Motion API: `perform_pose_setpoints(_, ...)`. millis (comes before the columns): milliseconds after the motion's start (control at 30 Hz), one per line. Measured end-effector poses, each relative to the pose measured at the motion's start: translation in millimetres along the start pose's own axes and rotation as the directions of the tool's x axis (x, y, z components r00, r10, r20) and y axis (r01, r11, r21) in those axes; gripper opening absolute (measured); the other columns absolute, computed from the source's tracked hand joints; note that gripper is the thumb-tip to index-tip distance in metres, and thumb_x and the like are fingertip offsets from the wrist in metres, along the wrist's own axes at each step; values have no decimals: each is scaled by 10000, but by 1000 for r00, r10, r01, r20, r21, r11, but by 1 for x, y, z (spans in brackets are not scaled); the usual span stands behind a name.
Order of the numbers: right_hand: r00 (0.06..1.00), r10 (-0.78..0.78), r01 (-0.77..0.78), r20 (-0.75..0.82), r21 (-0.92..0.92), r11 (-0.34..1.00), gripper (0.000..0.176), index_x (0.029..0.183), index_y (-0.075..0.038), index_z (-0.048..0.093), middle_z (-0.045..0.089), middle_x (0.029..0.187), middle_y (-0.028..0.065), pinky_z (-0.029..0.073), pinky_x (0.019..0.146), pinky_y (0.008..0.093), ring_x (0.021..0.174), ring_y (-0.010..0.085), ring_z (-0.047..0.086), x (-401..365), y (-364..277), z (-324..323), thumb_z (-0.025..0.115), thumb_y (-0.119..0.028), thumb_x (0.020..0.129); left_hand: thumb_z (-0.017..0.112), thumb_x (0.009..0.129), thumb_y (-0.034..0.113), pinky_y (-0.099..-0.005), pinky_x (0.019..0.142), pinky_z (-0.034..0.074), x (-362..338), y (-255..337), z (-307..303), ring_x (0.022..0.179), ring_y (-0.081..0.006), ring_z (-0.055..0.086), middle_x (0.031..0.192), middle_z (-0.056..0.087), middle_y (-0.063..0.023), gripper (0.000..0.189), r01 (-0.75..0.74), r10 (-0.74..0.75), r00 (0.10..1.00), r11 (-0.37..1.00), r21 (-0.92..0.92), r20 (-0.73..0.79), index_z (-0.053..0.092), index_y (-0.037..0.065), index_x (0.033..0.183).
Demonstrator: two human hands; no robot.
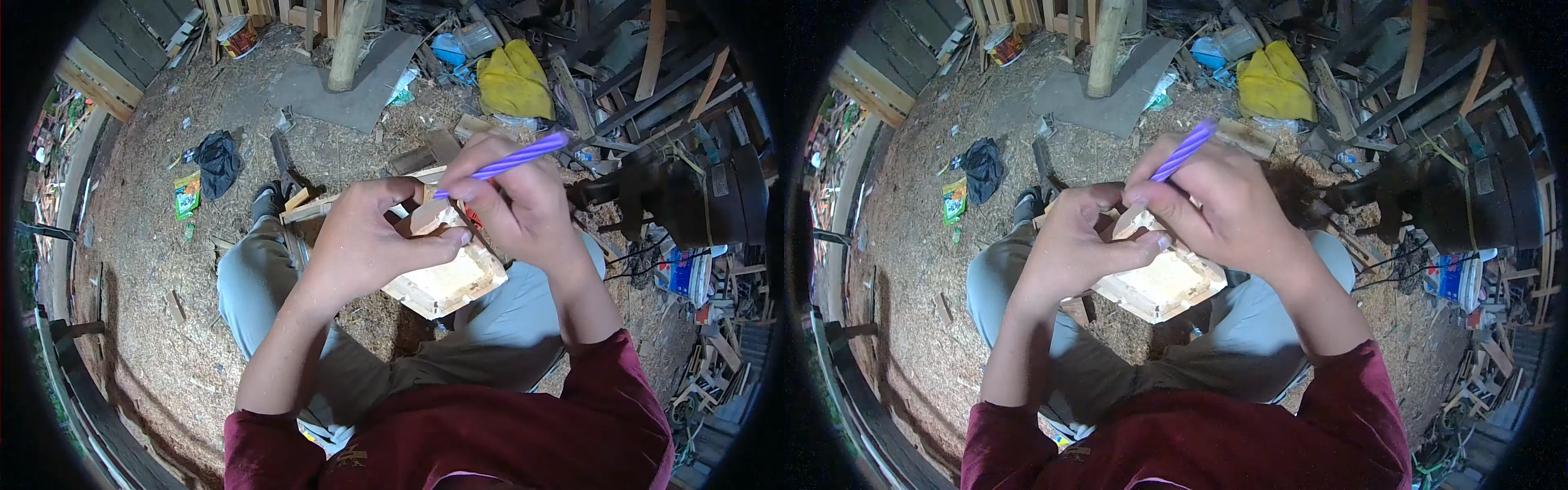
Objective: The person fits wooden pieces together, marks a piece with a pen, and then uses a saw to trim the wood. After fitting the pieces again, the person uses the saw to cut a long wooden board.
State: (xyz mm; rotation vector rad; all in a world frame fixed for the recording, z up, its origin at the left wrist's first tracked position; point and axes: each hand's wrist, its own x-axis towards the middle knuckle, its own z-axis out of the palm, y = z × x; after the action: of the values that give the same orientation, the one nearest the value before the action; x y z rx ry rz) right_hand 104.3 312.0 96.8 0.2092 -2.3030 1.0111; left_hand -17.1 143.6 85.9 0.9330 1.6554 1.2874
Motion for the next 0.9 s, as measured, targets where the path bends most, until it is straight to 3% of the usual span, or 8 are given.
perform_pose_setpoints(233, 997, 40, -45, -68, -73, 996, 109, 923, -44, 697, 694, 883, 93, 508, 704, 384, 804, 295, 673, -2, 6, -4, 724, -150, 915, 865, 786, 142, -231, 721, 521, 0, -5, 0, 815, -53, 629, 879, 709, -12, 323, 15, -15, 1000, 999, -31, 7, 723, -40, 1013)
perform_pose_setpoints(433, 1000, -8, 8, 2, -48, 999, 105, 917, -36, 696, 694, 875, 95, 508, 707, 382, 807, 301, 672, 0, 1, 3, 734, -132, 905, 864, 789, 131, -230, 726, 517, 0, 0, 1, 820, -46, 625, 881, 698, -2, 285, -20, 19, 1000, 1000, -10, -20, 721, -25, 980)
perform_pose_setpoints(533, 998, 57, -59, -42, -47, 997, 103, 923, -34, 693, 693, 879, 95, 511, 710, 382, 797, 304, 669, 0, 1, -2, 737, -125, 905, 864, 788, 131, -231, 732, 518, -1, 1, 0, 822, -48, 626, 884, 696, -3, 293, 18, -18, 1000, 1000, -4, -5, 716, -26, 987)
perform_pose_setpoints(633, 995, 20, -28, -96, -82, 996, 99, 926, -36, 692, 691, 879, 92, 515, 714, 384, 792, 308, 669, -1, 3, -3, 735, -124, 909, 865, 788, 131, -235, 740, 521, -1, -2, 0, 827, -52, 628, 884, 695, -5, 303, 40, -40, 999, 998, -39, 1, 713, -26, 997)
perform_pose_setpoints(767, 1000, 18, -18, 2, 13, 1000, 89, 929, -45, 713, 702, 890, 87, 518, 723, 387, 808, 305, 675, 0, -2, 2, 734, -129, 910, 867, 789, 122, -238, 752, 528, 1, -5, 1, 839, -60, 635, 891, 699, -13, 311, -7, 6, 1000, 999, -45, -9, 710, -30, 1010)
perform_pose_setpoints(900, 994, 72, -75, -78, -35, 997, 98, 937, -49, 717, 707, 901, 87, 517, 726, 386, 797, 302, 671, -2, 5, -1, 734, -142, 912, 867, 791, 117, -239, 764, 534, -1, -1, 0, 856, -64, 643, 919, 712, -28, 323, 17, -17, 1000, 999, -47, 2, 708, -39, 1026)
